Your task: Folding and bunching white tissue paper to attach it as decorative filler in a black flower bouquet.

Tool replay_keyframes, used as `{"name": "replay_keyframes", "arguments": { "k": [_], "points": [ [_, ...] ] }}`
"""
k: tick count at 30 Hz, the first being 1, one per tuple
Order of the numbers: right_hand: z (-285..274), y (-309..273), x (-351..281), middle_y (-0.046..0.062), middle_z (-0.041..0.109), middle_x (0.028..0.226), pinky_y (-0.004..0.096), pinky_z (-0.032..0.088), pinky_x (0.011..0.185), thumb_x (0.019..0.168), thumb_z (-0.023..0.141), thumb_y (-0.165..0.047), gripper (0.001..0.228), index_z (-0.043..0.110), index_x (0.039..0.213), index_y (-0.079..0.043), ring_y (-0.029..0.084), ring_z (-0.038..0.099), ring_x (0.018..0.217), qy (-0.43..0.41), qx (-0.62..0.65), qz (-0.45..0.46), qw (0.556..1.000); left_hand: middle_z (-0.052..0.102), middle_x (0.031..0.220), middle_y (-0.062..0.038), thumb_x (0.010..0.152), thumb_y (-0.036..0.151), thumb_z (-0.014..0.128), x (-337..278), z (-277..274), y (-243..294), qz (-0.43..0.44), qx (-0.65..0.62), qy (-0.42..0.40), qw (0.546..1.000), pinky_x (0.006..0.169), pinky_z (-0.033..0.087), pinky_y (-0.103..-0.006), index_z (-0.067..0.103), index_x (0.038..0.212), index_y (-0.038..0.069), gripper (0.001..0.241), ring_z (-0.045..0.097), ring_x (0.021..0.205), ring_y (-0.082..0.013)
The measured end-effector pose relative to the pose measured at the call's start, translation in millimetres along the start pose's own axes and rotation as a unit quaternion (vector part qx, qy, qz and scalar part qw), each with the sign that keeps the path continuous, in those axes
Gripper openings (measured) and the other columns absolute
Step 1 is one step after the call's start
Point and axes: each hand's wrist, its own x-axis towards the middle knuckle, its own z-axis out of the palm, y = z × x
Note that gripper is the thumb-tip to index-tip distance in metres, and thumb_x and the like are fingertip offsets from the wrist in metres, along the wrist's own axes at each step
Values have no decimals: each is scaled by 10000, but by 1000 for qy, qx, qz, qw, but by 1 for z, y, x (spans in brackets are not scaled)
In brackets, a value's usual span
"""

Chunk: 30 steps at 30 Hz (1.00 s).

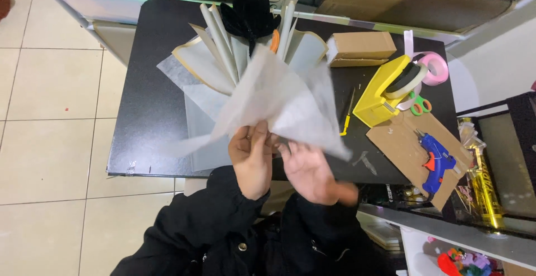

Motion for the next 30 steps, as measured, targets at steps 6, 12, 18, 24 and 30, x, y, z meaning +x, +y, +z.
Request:
{"name": "replay_keyframes", "arguments": {
  "k": [6,12,18,24,30],
  "points": [
    [-13,12,-3,86,675,1144,315,552,993,901,722,2,482,568,1358,18,163,650,973,238,-281,-27,929,720,809,-64,974,72,718,-6,-12,-16,-84,135,51,986,756,620,-337,722,936,-9,90,676,770,-105],
    [-48,-3,-9,183,731,791,277,593,570,845,786,77,173,722,1004,97,158,666,650,299,-388,-3,872,776,1007,-171,909,60,780,7,17,38,-85,175,43,980,788,655,-452,717,1124,-63,256,690,889,-172],
    [-41,-8,-8,273,733,1092,414,641,828,827,804,32,476,629,1268,74,295,729,977,265,-393,41,880,776,1001,-214,771,137,922,17,27,55,-84,315,-2,945,794,632,-397,713,1147,-80,482,730,910,-204],
    [-42,-7,0,243,743,1140,394,645,849,781,843,78,443,684,1194,59,259,712,1038,275,-424,24,863,800,961,-176,750,108,930,18,11,53,-62,374,-83,922,783,631,-355,801,1028,3,324,759,883,-177],
    [-47,-9,7,142,703,956,403,599,790,887,703,108,274,637,1146,47,229,649,827,204,-202,108,952,769,1074,-243,820,73,861,19,18,57,-120,280,-71,950,847,633,-402,701,1185,-83,429,703,1019,-238]
  ]
}}
